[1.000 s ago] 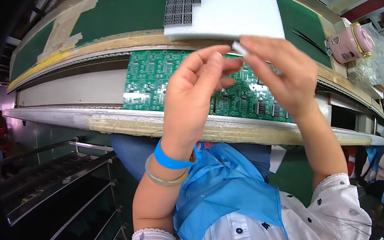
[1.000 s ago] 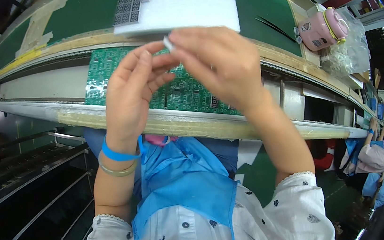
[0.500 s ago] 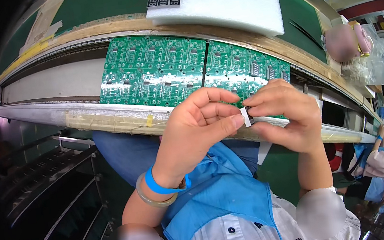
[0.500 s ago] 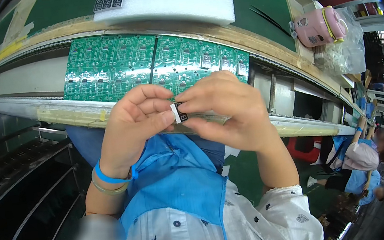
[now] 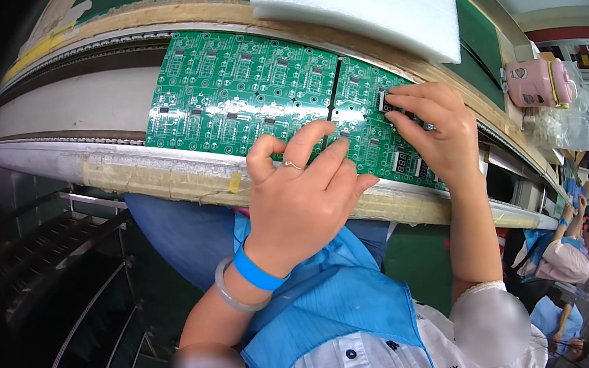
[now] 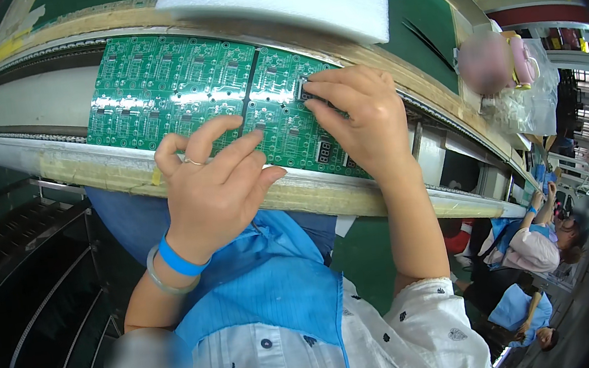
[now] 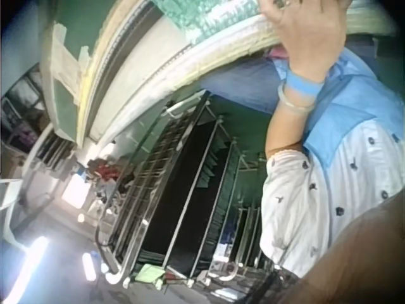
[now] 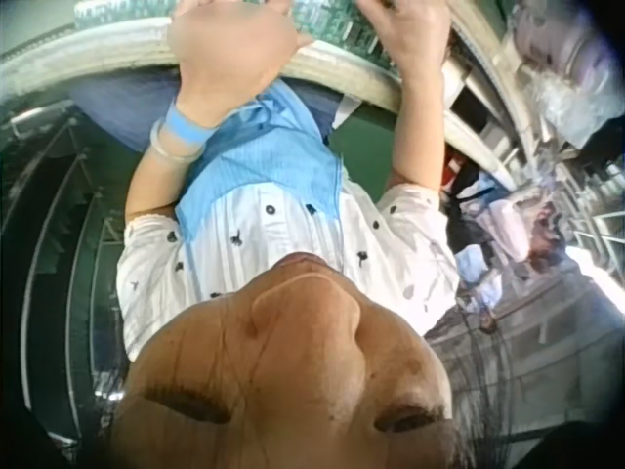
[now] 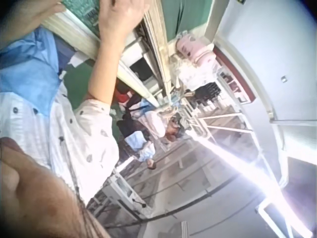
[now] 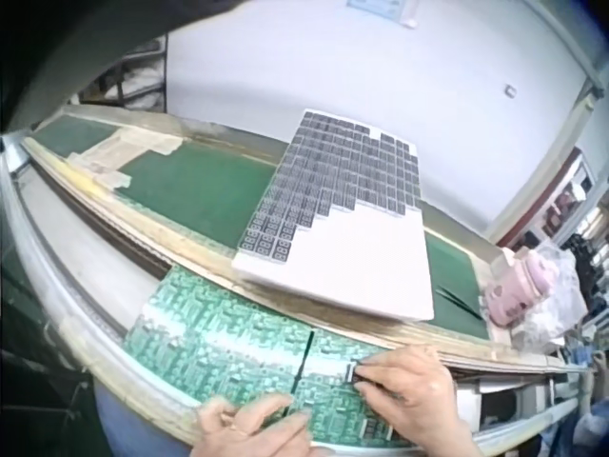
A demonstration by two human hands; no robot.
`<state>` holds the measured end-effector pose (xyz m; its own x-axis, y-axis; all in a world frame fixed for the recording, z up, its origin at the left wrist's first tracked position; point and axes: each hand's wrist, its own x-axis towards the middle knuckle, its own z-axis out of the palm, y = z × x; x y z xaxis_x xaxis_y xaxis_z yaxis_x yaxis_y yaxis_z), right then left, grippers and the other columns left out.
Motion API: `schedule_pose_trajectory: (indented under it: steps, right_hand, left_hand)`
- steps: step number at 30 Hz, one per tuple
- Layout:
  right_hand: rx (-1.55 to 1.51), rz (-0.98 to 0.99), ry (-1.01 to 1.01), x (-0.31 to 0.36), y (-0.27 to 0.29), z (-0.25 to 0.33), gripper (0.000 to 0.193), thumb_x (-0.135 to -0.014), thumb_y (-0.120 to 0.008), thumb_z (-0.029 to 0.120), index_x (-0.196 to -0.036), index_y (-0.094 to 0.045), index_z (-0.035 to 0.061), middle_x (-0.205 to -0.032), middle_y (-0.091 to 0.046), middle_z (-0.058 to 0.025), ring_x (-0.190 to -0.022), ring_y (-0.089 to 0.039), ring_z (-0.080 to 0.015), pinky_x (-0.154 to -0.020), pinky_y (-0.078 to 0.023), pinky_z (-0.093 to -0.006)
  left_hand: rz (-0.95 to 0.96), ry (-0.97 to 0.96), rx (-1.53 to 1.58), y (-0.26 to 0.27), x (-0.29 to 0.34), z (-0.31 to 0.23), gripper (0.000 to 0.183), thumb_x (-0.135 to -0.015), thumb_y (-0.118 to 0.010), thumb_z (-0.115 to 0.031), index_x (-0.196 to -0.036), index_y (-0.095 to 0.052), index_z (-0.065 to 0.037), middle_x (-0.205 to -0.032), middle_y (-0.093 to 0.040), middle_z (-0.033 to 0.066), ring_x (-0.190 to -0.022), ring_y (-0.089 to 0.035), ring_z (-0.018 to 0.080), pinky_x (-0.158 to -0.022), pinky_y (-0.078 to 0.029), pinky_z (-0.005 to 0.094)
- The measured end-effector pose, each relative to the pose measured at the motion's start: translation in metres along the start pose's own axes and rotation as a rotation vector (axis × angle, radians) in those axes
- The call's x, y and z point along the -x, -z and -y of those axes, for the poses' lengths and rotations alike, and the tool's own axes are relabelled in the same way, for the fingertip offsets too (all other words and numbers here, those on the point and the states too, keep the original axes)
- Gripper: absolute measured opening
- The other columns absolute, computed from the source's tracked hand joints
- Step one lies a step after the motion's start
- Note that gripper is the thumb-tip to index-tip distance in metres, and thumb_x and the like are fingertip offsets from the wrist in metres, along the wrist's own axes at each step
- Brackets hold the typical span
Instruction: The person places small black rectangular electronic components onto green circuit boards using tweezers. They pick components from a white foam tray, position them on designated spots on the boards, and use tweezers to adjust alignment. The process is repeated for multiple boards on a workbench.
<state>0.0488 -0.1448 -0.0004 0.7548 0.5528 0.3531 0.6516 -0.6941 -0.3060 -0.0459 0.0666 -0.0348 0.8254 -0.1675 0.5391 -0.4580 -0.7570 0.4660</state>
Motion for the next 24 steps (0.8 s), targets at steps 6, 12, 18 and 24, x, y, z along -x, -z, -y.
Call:
schedule_pose_trajectory:
  steps: [6, 12, 18, 24]
  right_hand:
    - [0.048, 0.024, -0.002, -0.0021, 0.0019, 0.0038, 0.022, -0.078, -0.082, 0.008, -0.100, -0.079, 0.0072, -0.105, -0.076, -0.0065, -0.097, -0.069, -0.0258, -0.086, -0.051, -0.0368]
    - [0.067, 0.035, -0.012, -0.0035, 0.0013, 0.0062, 0.021, -0.078, -0.082, 0.010, -0.099, -0.079, 0.0081, -0.103, -0.075, -0.0043, -0.094, -0.069, -0.0245, -0.085, -0.049, -0.0365]
    - [0.060, 0.023, -0.001, -0.0037, 0.0012, 0.0049, 0.018, -0.079, -0.081, 0.012, -0.096, -0.079, 0.0095, -0.102, -0.076, -0.0024, -0.092, -0.068, -0.0226, -0.083, -0.046, -0.0361]
    - [0.081, 0.040, -0.014, -0.0030, 0.0005, 0.0068, 0.018, -0.079, -0.082, 0.013, -0.097, -0.079, 0.0096, -0.102, -0.075, -0.0026, -0.093, -0.068, -0.0229, -0.085, -0.046, -0.0368]
  left_hand:
    - [-0.025, 0.015, 0.017, -0.0019, 0.0002, 0.0012, 0.021, -0.079, -0.082, -0.030, -0.080, -0.072, -0.012, -0.106, -0.074, 0.0005, -0.110, -0.063, 0.0215, -0.089, -0.029, 0.0441]
    - [-0.032, 0.005, 0.020, -0.0020, -0.0002, 0.0016, 0.022, -0.079, -0.082, -0.031, -0.079, -0.072, -0.012, -0.106, -0.074, 0.0007, -0.109, -0.063, 0.0214, -0.089, -0.029, 0.0439]
    - [-0.042, -0.001, 0.025, -0.0024, 0.0002, 0.0023, 0.021, -0.079, -0.081, -0.031, -0.079, -0.072, -0.012, -0.105, -0.074, 0.0004, -0.108, -0.063, 0.0212, -0.089, -0.029, 0.0439]
    - [-0.051, -0.003, 0.018, -0.0038, 0.0008, 0.0022, 0.022, -0.079, -0.081, -0.031, -0.079, -0.072, -0.012, -0.104, -0.074, 0.0001, -0.107, -0.063, 0.0213, -0.090, -0.029, 0.0441]
